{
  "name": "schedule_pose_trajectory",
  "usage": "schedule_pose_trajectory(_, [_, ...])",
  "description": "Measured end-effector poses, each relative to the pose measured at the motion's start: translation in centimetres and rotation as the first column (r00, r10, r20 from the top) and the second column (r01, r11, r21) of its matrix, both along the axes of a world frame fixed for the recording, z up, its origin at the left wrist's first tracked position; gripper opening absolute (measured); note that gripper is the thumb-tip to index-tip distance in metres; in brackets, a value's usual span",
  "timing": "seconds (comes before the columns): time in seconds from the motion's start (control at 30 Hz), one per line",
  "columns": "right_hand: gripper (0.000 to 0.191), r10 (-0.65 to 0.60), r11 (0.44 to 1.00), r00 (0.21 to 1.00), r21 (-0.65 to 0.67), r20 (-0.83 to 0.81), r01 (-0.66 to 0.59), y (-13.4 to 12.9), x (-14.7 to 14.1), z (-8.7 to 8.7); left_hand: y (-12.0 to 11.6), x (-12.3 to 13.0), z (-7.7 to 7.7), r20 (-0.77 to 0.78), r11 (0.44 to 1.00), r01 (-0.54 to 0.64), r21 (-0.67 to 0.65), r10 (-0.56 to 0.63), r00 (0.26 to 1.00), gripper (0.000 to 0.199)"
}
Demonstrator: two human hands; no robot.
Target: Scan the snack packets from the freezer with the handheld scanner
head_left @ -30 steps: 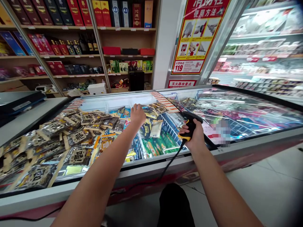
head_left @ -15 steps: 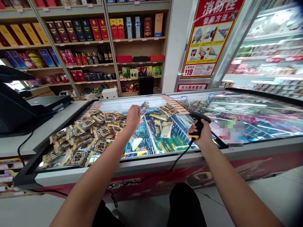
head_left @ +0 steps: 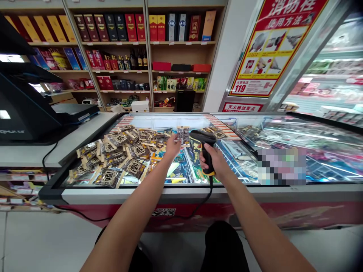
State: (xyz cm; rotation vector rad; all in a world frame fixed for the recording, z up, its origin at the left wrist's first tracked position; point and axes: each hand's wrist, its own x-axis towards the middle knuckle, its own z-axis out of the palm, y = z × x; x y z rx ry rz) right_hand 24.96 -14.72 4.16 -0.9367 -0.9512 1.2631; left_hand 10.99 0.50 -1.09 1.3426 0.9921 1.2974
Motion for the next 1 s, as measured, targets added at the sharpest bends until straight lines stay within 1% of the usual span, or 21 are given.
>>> schedule_pose_trajectory(0.1, [0.046,-0.014,1.000,0.995,0.022,0.096,0.012,-0.3,-1.9,-0.6,0.1,-0.1,0.1,-0.006,0.999,0.023,-0.030,-0.023,1.000,0.021])
schedule_pose_trajectory(0.2, [0.047,-0.033,0.999,0.991,0.027,0.129,0.030,-0.4,-2.2,-1.0,0.3,0.1,0.1,-0.012,0.997,-0.004,-0.074,0.003,1.000,0.029])
schedule_pose_trajectory(0.27, [0.049,-0.049,0.998,0.990,0.042,0.130,0.043,-0.5,-2.0,-0.9,0.4,0.3,0.1,-0.013,0.996,-0.014,-0.083,0.013,1.000,0.035])
schedule_pose_trajectory(0.37, [0.051,-0.065,0.997,0.990,0.059,0.128,0.058,-0.6,-1.9,-0.4,0.4,0.4,0.1,-0.004,0.997,0.024,-0.067,-0.024,1.000,0.032])
schedule_pose_trajectory(0.47, [0.050,-0.039,0.998,0.990,0.049,0.138,0.032,-0.6,-1.9,0.0,0.3,0.3,0.2,0.002,0.996,0.053,-0.065,-0.053,0.999,0.030])
schedule_pose_trajectory(0.6, [0.049,-0.017,0.999,0.990,0.042,0.143,0.012,-0.8,-2.2,0.0,0.0,0.3,0.5,-0.014,0.996,0.035,-0.080,-0.036,0.999,0.033])
schedule_pose_trajectory(0.67, [0.049,-0.025,0.999,0.991,0.045,0.128,0.020,-0.9,-2.3,0.1,-0.1,0.2,0.7,-0.063,0.999,0.020,-0.049,-0.023,0.998,0.032])
schedule_pose_trajectory(0.7, [0.048,-0.033,0.999,0.993,0.046,0.115,0.028,-0.9,-2.3,0.1,-0.3,0.0,0.8,-0.111,1.000,-0.002,0.002,0.002,0.994,0.031])
schedule_pose_trajectory(0.73, [0.048,-0.041,0.998,0.995,0.045,0.094,0.037,-1.0,-2.1,0.2,-0.5,-0.2,1.1,-0.171,0.996,-0.030,0.084,0.044,0.984,0.030])
schedule_pose_trajectory(0.77, [0.048,-0.050,0.998,0.997,0.043,0.066,0.047,-1.0,-1.7,0.2,-0.7,-0.6,1.4,-0.239,0.979,-0.055,0.194,0.101,0.966,0.029])
schedule_pose_trajectory(0.8, [0.048,-0.056,0.998,0.998,0.039,0.032,0.055,-1.0,-1.2,0.2,-1.1,-1.0,1.8,-0.308,0.945,-0.071,0.319,0.174,0.936,0.030])
schedule_pose_trajectory(0.87, [0.049,-0.070,0.997,0.997,0.021,-0.040,0.071,-0.9,0.5,-0.1,-2.0,-2.2,3.1,-0.428,0.841,-0.072,0.537,0.345,0.836,0.035])
schedule_pose_trajectory(0.93, [0.049,-0.090,0.996,0.992,-0.034,-0.083,0.088,-1.0,2.8,-0.6,-3.1,-3.7,4.8,-0.518,0.753,-0.064,0.655,0.509,0.688,0.039])
schedule_pose_trajectory(0.97, [0.048,-0.110,0.993,0.989,-0.061,-0.095,0.105,-1.1,4.1,-1.0,-3.5,-4.6,5.8,-0.551,0.726,-0.065,0.685,0.574,0.605,0.041])
schedule_pose_trajectory(1.0, [0.046,-0.134,0.988,0.985,-0.087,-0.104,0.125,-1.3,5.4,-1.4,-3.9,-5.6,6.8,-0.582,0.712,-0.064,0.699,0.619,0.528,0.042])
